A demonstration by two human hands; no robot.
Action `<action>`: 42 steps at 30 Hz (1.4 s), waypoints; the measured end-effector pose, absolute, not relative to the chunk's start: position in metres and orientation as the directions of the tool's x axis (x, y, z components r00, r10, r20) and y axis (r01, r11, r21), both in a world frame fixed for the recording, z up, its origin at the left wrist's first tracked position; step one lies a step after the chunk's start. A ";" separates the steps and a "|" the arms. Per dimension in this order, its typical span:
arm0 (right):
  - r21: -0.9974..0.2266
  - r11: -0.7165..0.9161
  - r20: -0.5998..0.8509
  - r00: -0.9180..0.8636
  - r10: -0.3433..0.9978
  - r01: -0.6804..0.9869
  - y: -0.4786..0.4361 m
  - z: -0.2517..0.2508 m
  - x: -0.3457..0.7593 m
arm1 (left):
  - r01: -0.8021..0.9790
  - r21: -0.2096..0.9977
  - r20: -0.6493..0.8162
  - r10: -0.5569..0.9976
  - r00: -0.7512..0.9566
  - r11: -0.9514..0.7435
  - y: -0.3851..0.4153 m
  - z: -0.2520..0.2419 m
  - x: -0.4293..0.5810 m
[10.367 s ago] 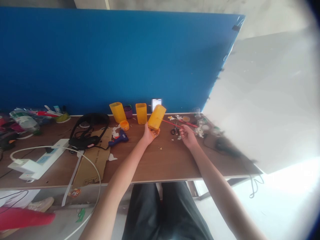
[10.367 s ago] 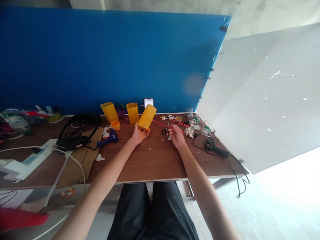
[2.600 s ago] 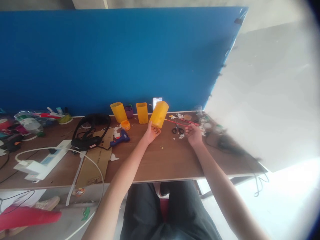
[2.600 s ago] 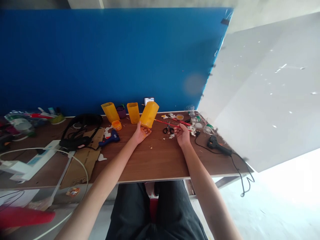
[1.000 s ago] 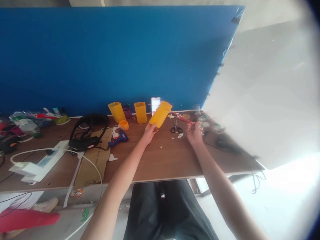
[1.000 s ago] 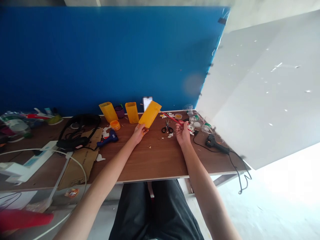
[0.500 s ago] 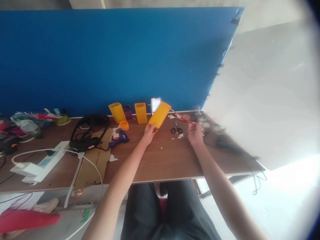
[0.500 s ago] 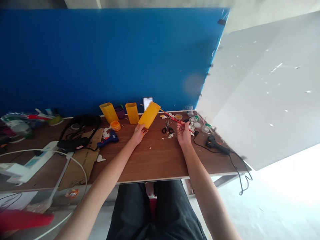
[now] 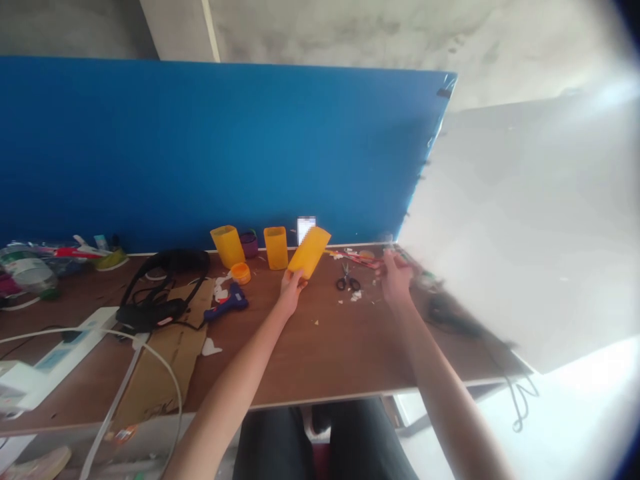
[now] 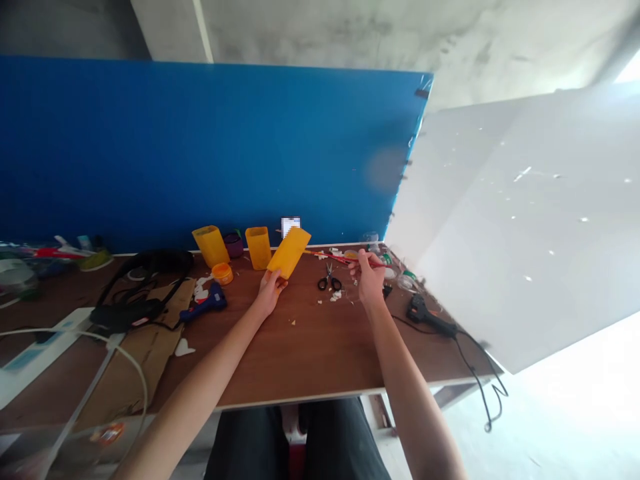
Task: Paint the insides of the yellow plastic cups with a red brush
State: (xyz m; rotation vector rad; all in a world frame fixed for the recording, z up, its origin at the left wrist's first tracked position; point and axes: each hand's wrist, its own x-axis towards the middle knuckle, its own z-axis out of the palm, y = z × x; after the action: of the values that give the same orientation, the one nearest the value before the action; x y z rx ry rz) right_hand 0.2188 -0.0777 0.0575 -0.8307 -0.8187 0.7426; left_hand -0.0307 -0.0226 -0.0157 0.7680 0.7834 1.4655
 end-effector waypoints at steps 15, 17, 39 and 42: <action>-0.667 0.586 0.677 0.047 0.734 0.459 -0.048 0.185 0.193 | -0.518 0.854 0.040 0.999 -0.031 -0.050 -0.026 -0.017 -0.029; -0.636 0.586 0.681 0.008 0.732 0.503 -0.050 0.185 0.190 | -0.518 0.854 0.037 0.999 -0.037 -0.051 -0.026 -0.015 -0.028; -0.358 0.637 0.775 -0.163 0.610 0.683 -0.077 0.194 0.168 | -0.573 0.819 -0.045 0.995 -0.090 -0.014 -0.024 -0.013 -0.030; -0.365 0.661 0.763 -0.196 0.616 0.656 -0.077 0.196 0.170 | -0.572 0.820 -0.056 0.994 -0.090 -0.005 -0.024 -0.014 -0.030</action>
State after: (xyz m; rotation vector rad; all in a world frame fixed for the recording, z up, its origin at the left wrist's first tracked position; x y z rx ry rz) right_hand 0.1702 -0.0773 0.1961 -1.0023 -1.8841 -0.0506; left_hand -0.0299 -0.0238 -0.0135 0.6799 0.8297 1.4911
